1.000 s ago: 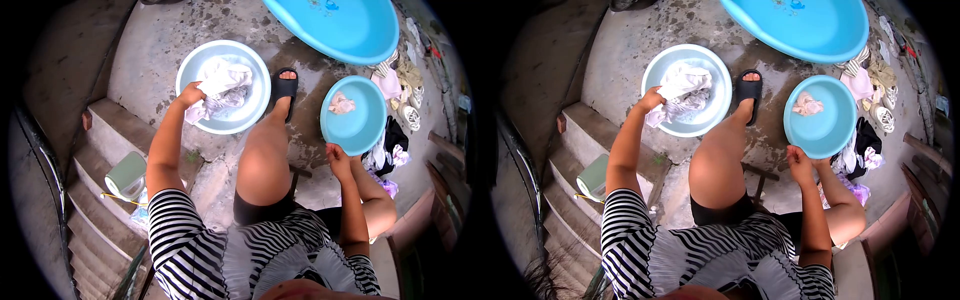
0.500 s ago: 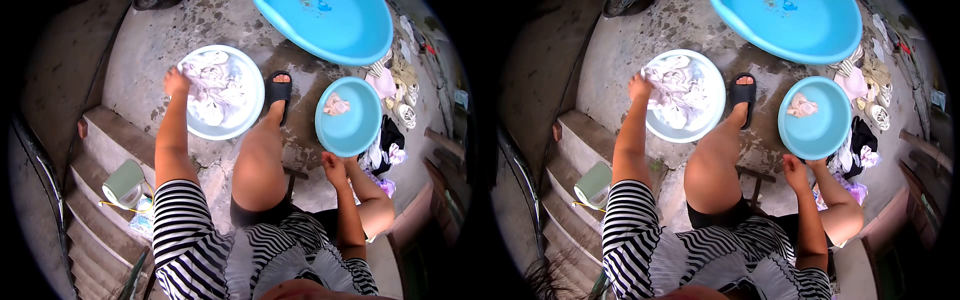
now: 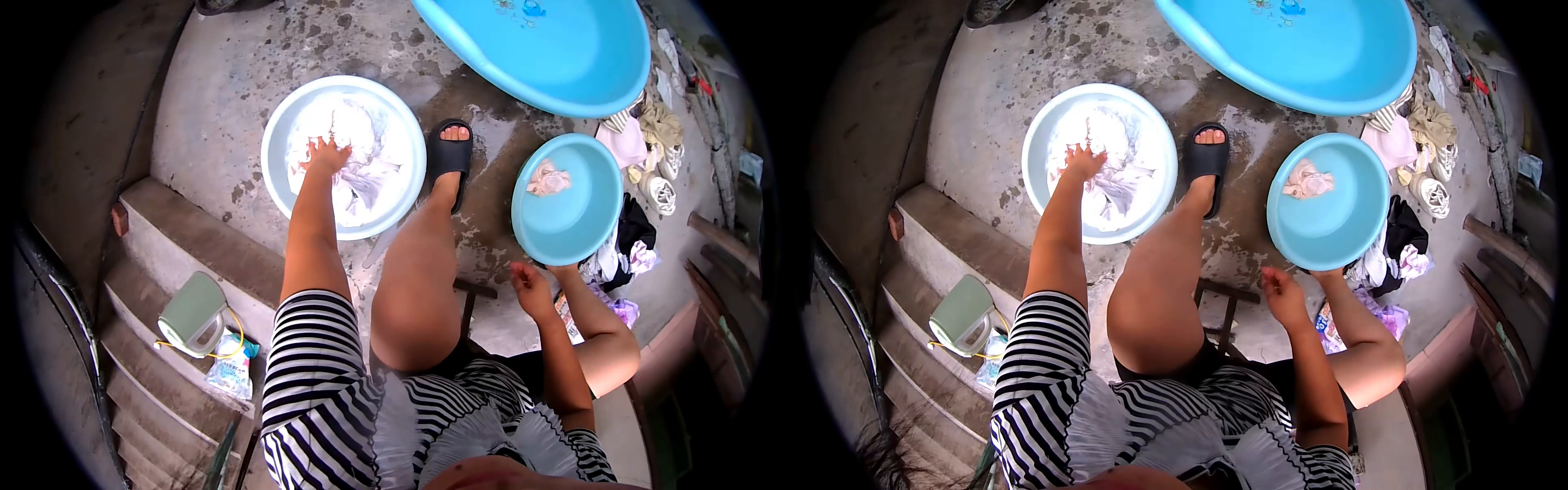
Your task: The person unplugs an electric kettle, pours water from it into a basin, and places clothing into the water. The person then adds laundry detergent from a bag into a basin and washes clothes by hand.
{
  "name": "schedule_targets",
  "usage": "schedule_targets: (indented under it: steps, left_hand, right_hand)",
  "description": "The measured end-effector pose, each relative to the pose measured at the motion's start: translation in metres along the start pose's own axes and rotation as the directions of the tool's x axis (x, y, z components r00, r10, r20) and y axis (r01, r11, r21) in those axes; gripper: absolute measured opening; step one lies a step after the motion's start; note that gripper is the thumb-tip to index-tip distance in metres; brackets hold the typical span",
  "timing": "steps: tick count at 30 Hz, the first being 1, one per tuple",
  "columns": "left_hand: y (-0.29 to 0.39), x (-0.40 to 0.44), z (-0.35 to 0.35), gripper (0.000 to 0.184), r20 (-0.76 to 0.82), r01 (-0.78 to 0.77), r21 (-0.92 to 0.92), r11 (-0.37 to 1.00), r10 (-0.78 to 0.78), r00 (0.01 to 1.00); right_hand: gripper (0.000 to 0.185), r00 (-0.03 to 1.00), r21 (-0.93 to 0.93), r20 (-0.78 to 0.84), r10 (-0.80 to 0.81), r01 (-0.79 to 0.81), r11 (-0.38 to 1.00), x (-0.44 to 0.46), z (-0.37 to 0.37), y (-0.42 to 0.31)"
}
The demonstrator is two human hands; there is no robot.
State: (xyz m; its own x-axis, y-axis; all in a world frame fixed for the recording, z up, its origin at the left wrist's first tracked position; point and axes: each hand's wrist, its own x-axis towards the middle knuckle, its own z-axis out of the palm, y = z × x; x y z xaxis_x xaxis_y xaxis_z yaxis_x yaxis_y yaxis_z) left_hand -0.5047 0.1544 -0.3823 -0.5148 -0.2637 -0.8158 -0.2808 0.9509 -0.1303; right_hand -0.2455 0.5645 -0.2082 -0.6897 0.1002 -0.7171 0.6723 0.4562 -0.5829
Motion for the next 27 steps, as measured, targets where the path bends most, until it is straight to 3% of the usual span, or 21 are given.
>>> schedule_targets:
  steps: [4, 7, 10, 11, 14, 18, 19, 22, 24, 26, 27]
  left_hand:
    - [0.006, -0.016, -0.008, 0.065, -0.091, 0.039, 0.106, 0.994, -0.029, 0.995]
    - [-0.003, -0.053, 0.001, 0.066, -0.441, -0.011, 0.038, 0.999, 0.027, 0.897]
    - [-0.019, -0.103, 0.011, 0.072, -0.586, 0.069, -0.11, 0.991, -0.121, 0.801]
    - [-0.025, -0.108, 0.014, 0.084, -0.469, 0.143, -0.299, 0.943, -0.276, 0.839]
    - [-0.046, -0.097, 0.039, 0.095, -0.393, 0.007, -0.598, 0.802, -0.3, 0.869]
    - [-0.025, -0.069, 0.031, 0.1, -0.369, 0.022, -0.553, 0.833, -0.268, 0.89]
    - [-0.017, -0.061, 0.026, 0.084, -0.44, 0.038, -0.55, 0.834, -0.328, 0.836]
    - [-0.033, -0.016, 0.006, 0.058, -0.462, -0.063, -0.495, 0.867, -0.202, 0.863]
    - [-0.033, -0.022, -0.02, 0.038, -0.64, -0.276, -0.541, 0.795, -0.176, 0.748]
    - [-0.037, -0.04, -0.049, 0.035, -0.736, -0.435, -0.551, 0.712, -0.17, 0.655]
    - [-0.043, -0.042, -0.058, 0.034, -0.758, -0.414, -0.525, 0.744, -0.187, 0.624]
  right_hand:
    - [0.022, 0.999, -0.002, 0.006, -0.032, 0.032, 0.999, 0.004, 0.001, 0.006]
    - [0.022, 1.0, 0.058, 0.02, -0.004, 0.002, 0.998, 0.004, 0.003, 0.006]
    - [0.022, 1.0, 0.13, 0.029, 0.011, -0.015, 0.991, 0.009, 0.006, 0.005]
    - [0.022, 1.0, 0.135, 0.025, 0.018, -0.021, 0.991, 0.009, 0.008, 0.004]
    - [0.022, 1.0, 0.073, 0.022, -0.02, 0.019, 0.997, 0.008, 0.013, 0.007]
    - [0.023, 0.998, -0.024, 0.035, -0.055, 0.056, 0.998, 0.001, 0.017, 0.006]
    - [0.023, 0.998, -0.025, 0.054, -0.026, 0.027, 0.999, -0.001, 0.016, 0.003]
    - [0.022, 0.998, 0.013, 0.065, 0.009, -0.01, 1.0, -0.009, 0.007, 0.002]
    - [0.022, 0.999, 0.102, 0.027, -0.046, 0.043, 0.994, -0.01, 0.007, 0.014]
    - [0.022, 1.0, 0.141, 0.012, -0.029, 0.027, 0.99, -0.004, 0.007, 0.038]
    - [0.023, 1.0, 0.16, 0.004, -0.019, 0.018, 0.987, -0.002, 0.009, 0.041]
